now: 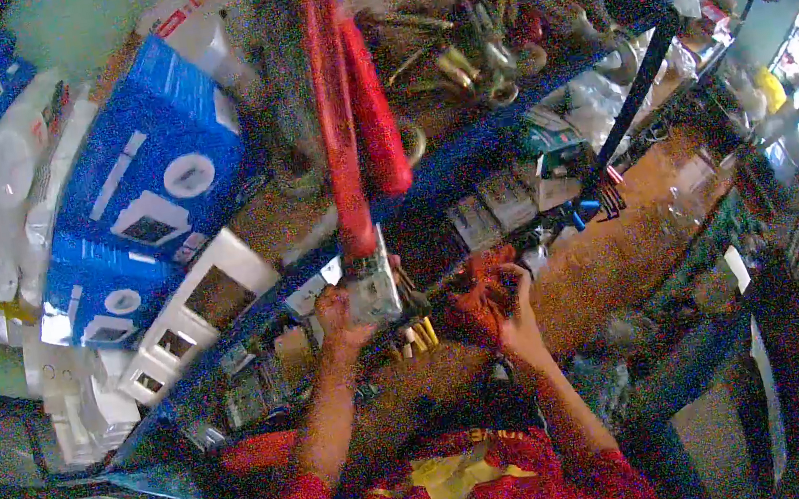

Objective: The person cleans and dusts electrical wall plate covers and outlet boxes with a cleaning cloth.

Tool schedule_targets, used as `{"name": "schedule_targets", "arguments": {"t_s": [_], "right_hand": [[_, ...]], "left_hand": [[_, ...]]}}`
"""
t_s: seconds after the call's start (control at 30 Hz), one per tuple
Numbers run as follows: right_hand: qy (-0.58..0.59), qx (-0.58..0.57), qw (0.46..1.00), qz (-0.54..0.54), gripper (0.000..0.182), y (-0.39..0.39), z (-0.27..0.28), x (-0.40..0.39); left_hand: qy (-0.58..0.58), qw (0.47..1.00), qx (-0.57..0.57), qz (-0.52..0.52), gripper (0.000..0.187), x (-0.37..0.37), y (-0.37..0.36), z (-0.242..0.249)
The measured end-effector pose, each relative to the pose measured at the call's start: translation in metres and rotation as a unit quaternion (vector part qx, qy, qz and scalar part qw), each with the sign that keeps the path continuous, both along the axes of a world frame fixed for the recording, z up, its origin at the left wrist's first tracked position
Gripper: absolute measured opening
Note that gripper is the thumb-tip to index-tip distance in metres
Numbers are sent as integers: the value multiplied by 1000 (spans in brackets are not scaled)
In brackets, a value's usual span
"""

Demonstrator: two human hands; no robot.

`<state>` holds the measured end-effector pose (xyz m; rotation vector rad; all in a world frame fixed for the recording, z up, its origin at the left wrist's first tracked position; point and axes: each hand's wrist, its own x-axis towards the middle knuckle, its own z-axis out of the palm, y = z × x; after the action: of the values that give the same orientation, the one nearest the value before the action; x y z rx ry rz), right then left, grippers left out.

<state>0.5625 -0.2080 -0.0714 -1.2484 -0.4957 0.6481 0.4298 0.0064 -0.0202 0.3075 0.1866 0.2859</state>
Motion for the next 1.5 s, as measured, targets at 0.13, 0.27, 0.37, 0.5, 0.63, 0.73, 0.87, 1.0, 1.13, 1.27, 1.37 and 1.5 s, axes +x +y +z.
{"name": "schedule_targets", "arguments": {"t_s": [0.13,0.27,0.37,0.5,0.63,0.73,0.87,1.0,1.13,1.27,1.37,1.5], "right_hand": [[-48,6,999,21,49,5,-20,-33],[113,82,988,60,51,6,21,-77],[148,90,981,86,51,14,51,-119],[-114,45,988,96,63,39,94,-207],[-228,-37,965,126,62,43,95,-278],[-163,-88,970,161,50,39,108,-312],[-180,-99,963,173,39,40,118,-345],[-162,-95,959,214,33,32,105,-361],[-137,-4,969,204,36,23,87,-357],[-195,-47,966,166,47,22,102,-369],[-189,-55,968,157,52,14,112,-378],[-167,-55,969,176,54,13,108,-378]], "left_hand": [[-51,998,17,27,77,-25,-26,31],[-83,994,59,32,78,-71,-32,34],[-129,981,129,65,72,-112,-26,26],[100,959,139,224,72,-183,-42,-19],[217,892,228,325,50,-249,-45,-49],[217,715,551,371,37,-297,-43,53],[282,699,609,247,27,-357,-35,77],[336,763,457,311,22,-388,-25,79],[266,723,579,266,26,-412,-36,102],[249,717,608,234,27,-411,-46,92],[280,653,652,263,19,-414,-54,96],[259,529,749,303,17,-417,-62,104]]}}
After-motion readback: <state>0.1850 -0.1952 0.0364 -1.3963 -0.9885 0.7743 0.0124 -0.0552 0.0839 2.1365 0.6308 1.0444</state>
